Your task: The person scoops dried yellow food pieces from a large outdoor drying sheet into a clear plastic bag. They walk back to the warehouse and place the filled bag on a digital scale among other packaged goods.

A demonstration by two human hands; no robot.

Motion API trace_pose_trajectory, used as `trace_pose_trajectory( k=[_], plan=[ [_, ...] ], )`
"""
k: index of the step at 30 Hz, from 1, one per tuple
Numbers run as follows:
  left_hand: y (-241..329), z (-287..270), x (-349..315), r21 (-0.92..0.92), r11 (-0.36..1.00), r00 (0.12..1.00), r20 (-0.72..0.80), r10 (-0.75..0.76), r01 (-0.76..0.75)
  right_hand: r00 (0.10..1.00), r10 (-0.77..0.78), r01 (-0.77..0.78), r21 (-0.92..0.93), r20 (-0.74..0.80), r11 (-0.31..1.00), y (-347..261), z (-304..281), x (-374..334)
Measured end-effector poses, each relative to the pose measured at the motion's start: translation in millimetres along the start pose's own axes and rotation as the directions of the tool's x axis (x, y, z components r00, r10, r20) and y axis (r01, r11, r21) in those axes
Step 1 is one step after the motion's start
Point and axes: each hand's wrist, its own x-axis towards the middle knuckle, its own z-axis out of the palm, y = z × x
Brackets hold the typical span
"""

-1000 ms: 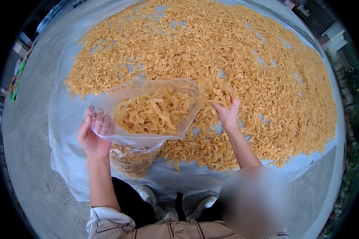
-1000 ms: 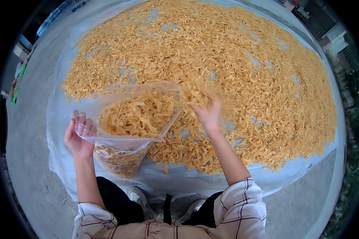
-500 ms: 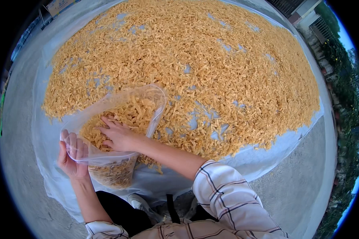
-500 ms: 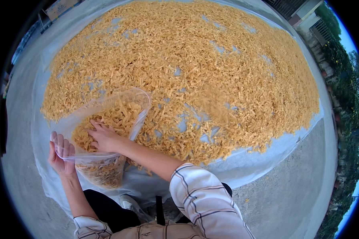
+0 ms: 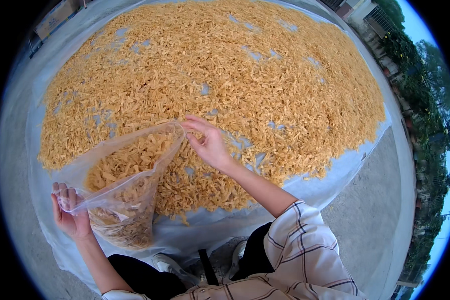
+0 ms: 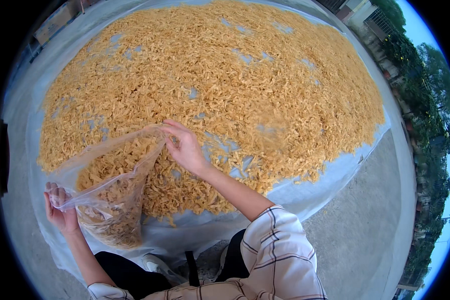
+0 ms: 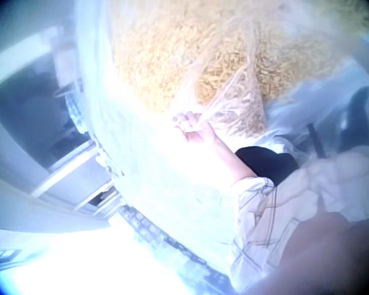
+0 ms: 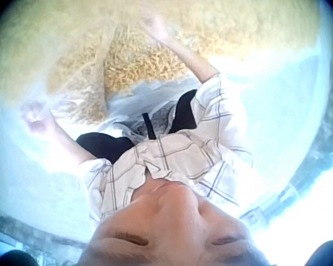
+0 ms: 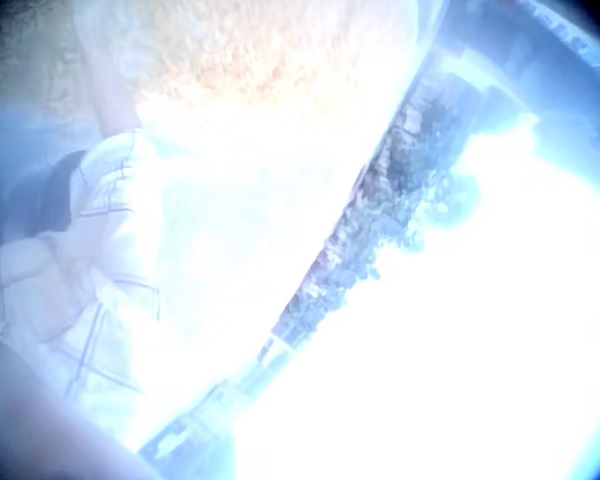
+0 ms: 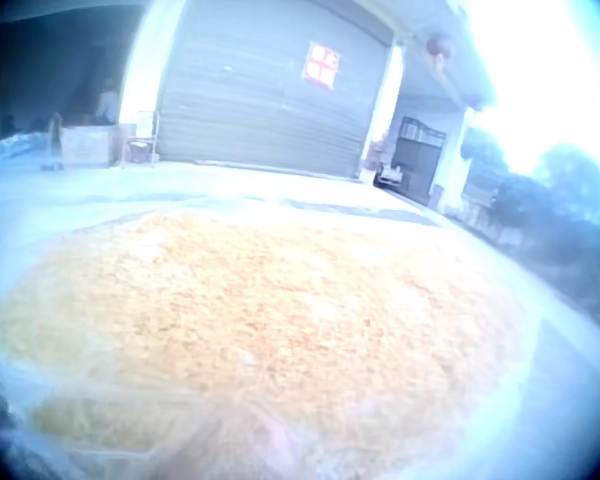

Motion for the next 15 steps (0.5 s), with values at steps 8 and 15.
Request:
trace_pose_trajectory(
  k=[8, 15],
  plan=[
    [4, -18, 0, 0.08, 0.996, 0.981, -0.183, 0.063, -0.049, 0.607, 0.093, -0.749, -0.53, -0.789, 0.397, 253, -259, -223],
    [31, -17, -9, 0.217, 0.976, 0.987, -0.161, 0.011, 0.025, 0.205, 0.41, -0.979, -0.182, -0.889, 0.093, 284, -316, -286]
  ],
)
